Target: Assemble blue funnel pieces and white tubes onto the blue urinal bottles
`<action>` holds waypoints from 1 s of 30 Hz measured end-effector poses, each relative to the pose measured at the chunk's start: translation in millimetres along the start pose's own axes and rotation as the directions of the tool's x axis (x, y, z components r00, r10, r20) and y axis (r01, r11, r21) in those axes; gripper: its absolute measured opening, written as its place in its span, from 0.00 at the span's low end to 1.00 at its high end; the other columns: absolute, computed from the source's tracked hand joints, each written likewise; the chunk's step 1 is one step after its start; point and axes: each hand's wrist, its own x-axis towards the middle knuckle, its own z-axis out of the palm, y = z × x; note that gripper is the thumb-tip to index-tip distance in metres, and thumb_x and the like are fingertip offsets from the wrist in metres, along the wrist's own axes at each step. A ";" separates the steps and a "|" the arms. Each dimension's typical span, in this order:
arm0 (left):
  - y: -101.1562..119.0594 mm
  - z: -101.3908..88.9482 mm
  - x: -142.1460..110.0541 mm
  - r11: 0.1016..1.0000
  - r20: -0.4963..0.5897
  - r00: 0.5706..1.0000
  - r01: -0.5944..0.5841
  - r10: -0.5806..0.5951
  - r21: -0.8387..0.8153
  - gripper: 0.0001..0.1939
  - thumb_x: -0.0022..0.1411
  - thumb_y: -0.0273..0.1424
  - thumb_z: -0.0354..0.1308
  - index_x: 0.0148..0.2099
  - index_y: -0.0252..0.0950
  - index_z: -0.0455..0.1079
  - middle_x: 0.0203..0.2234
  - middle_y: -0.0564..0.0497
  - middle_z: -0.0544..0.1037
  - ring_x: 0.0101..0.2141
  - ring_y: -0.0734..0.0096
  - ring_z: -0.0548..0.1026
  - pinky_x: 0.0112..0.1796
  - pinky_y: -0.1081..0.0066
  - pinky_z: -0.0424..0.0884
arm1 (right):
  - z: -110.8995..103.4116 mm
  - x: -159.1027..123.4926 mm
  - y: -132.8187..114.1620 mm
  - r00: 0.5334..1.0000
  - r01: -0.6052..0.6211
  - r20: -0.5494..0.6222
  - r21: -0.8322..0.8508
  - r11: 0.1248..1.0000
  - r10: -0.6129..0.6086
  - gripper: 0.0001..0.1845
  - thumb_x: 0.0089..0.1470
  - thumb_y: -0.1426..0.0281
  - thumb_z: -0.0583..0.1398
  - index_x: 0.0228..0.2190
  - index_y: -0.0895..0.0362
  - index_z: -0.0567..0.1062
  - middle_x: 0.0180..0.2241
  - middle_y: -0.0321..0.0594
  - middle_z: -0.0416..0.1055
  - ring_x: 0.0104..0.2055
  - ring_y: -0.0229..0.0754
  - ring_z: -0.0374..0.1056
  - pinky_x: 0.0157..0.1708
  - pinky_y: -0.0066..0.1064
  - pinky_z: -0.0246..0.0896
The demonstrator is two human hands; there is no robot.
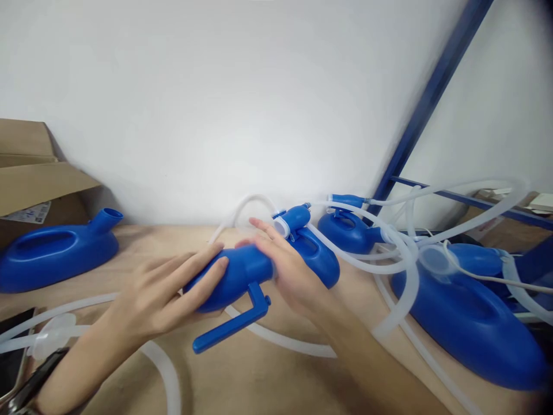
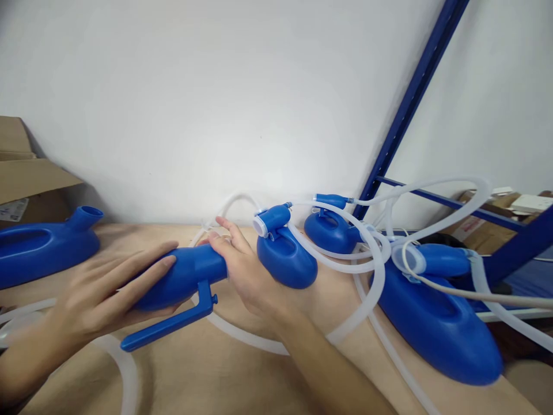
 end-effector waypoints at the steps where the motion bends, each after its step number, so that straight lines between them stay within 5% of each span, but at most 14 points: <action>1: 3.3 4.3 -4.1 0.999 0.013 0.998 0.054 -0.054 0.001 0.41 0.64 0.37 0.66 0.75 0.45 0.54 0.59 0.39 0.78 0.47 0.49 0.83 0.45 0.59 0.81 | 1.2 -1.0 0.5 1.000 -0.001 -0.023 -0.027 1.000 0.000 0.33 0.64 0.55 0.61 0.67 0.48 0.65 0.50 0.40 0.81 0.59 0.50 0.73 0.66 0.47 0.60; 5: 23.9 15.0 -3.6 0.950 0.012 0.956 0.294 -0.294 -0.108 0.43 0.62 0.41 0.66 0.74 0.44 0.53 0.57 0.39 0.79 0.48 0.47 0.83 0.44 0.61 0.80 | 0.9 -5.8 -1.2 0.991 0.014 -0.126 -0.159 0.987 -0.034 0.33 0.63 0.54 0.62 0.66 0.49 0.69 0.64 0.41 0.70 0.71 0.53 0.58 0.73 0.51 0.46; 7: 34.5 13.8 9.4 0.859 0.035 0.884 0.461 -0.466 -0.222 0.39 0.57 0.44 0.69 0.68 0.43 0.62 0.55 0.41 0.80 0.47 0.48 0.82 0.47 0.60 0.80 | -1.1 -8.4 -2.7 0.992 0.066 -0.097 -0.185 0.981 -0.085 0.35 0.64 0.54 0.60 0.68 0.47 0.65 0.66 0.39 0.68 0.72 0.52 0.56 0.74 0.52 0.43; 9: 42.2 8.6 27.2 0.644 0.145 0.732 0.662 -0.666 -0.384 0.33 0.55 0.47 0.69 0.60 0.42 0.69 0.45 0.46 0.83 0.38 0.54 0.83 0.40 0.63 0.81 | -3.4 -10.9 -3.6 0.989 0.135 -0.036 -0.187 0.973 -0.144 0.37 0.66 0.55 0.58 0.72 0.44 0.57 0.67 0.37 0.68 0.72 0.49 0.58 0.74 0.52 0.42; 11: 46.4 1.9 44.0 0.272 0.388 0.495 0.820 -0.777 -0.503 0.31 0.56 0.51 0.66 0.56 0.41 0.71 0.29 0.52 0.81 0.23 0.65 0.77 0.23 0.69 0.74 | -5.7 -12.7 -3.8 0.979 0.202 0.033 -0.199 0.959 -0.199 0.39 0.67 0.55 0.57 0.73 0.41 0.49 0.68 0.35 0.65 0.72 0.47 0.57 0.74 0.52 0.41; 13: 47.4 -3.2 54.5 -0.118 0.632 0.281 0.850 -0.723 -0.513 0.32 0.57 0.55 0.63 0.55 0.39 0.70 0.18 0.58 0.71 0.12 0.75 0.63 0.14 0.76 0.58 | -8.0 -13.6 -3.2 0.962 0.269 0.108 -0.227 0.936 -0.250 0.40 0.69 0.56 0.56 0.73 0.40 0.43 0.71 0.35 0.61 0.73 0.47 0.54 0.74 0.52 0.40; 15: 45.8 -4.9 56.9 -0.355 0.775 0.198 0.803 -0.600 -0.479 0.30 0.58 0.58 0.60 0.49 0.37 0.71 0.15 0.60 0.65 0.10 0.81 0.54 0.14 0.78 0.47 | -10.4 -13.0 -2.3 0.936 0.340 0.181 -0.251 0.906 -0.301 0.41 0.69 0.58 0.56 0.73 0.40 0.41 0.72 0.35 0.58 0.73 0.47 0.54 0.73 0.52 0.42; 18: 41.4 -2.8 50.3 -0.429 0.827 0.224 0.767 -0.516 -0.476 0.28 0.57 0.57 0.60 0.41 0.36 0.70 0.17 0.58 0.67 0.11 0.83 0.52 0.13 0.78 0.45 | -15.5 -9.0 -1.8 0.899 0.413 0.261 -0.236 0.880 -0.352 0.41 0.67 0.63 0.56 0.74 0.44 0.43 0.72 0.37 0.58 0.72 0.48 0.56 0.72 0.49 0.46; 21: 36.7 -1.9 43.7 -0.359 0.803 0.223 0.806 -0.552 -0.471 0.30 0.57 0.55 0.63 0.51 0.37 0.70 0.17 0.59 0.66 0.12 0.79 0.57 0.14 0.77 0.51 | -21.2 -3.0 -4.4 0.888 0.424 0.292 -0.216 0.880 -0.356 0.42 0.62 0.65 0.58 0.73 0.48 0.53 0.69 0.38 0.63 0.70 0.51 0.59 0.71 0.47 0.51; 24: 32.0 -5.2 43.4 -0.139 0.726 0.258 0.888 -0.637 -0.438 0.36 0.55 0.52 0.66 0.61 0.41 0.69 0.21 0.57 0.71 0.16 0.72 0.65 0.16 0.76 0.58 | -22.3 1.8 -7.9 0.915 0.366 0.262 -0.211 0.907 -0.308 0.38 0.57 0.67 0.61 0.68 0.47 0.65 0.62 0.38 0.72 0.65 0.52 0.67 0.65 0.46 0.62; 27: 28.1 -8.3 44.7 0.135 0.603 0.386 0.898 -0.698 -0.419 0.31 0.52 0.48 0.69 0.57 0.42 0.75 0.31 0.50 0.79 0.25 0.65 0.74 0.18 0.75 0.63 | -16.9 5.4 -6.3 0.920 0.392 0.133 -0.229 0.891 -0.370 0.22 0.63 0.61 0.61 0.56 0.50 0.79 0.53 0.40 0.80 0.59 0.49 0.73 0.60 0.42 0.67; 30: 26.5 -8.0 42.7 0.199 0.528 0.420 0.884 -0.738 -0.424 0.30 0.54 0.49 0.67 0.56 0.42 0.76 0.36 0.47 0.81 0.27 0.63 0.76 0.18 0.75 0.64 | -10.3 8.0 0.1 0.879 0.466 0.027 -0.266 0.844 -0.476 0.15 0.64 0.58 0.62 0.46 0.50 0.84 0.45 0.40 0.83 0.52 0.47 0.77 0.55 0.38 0.71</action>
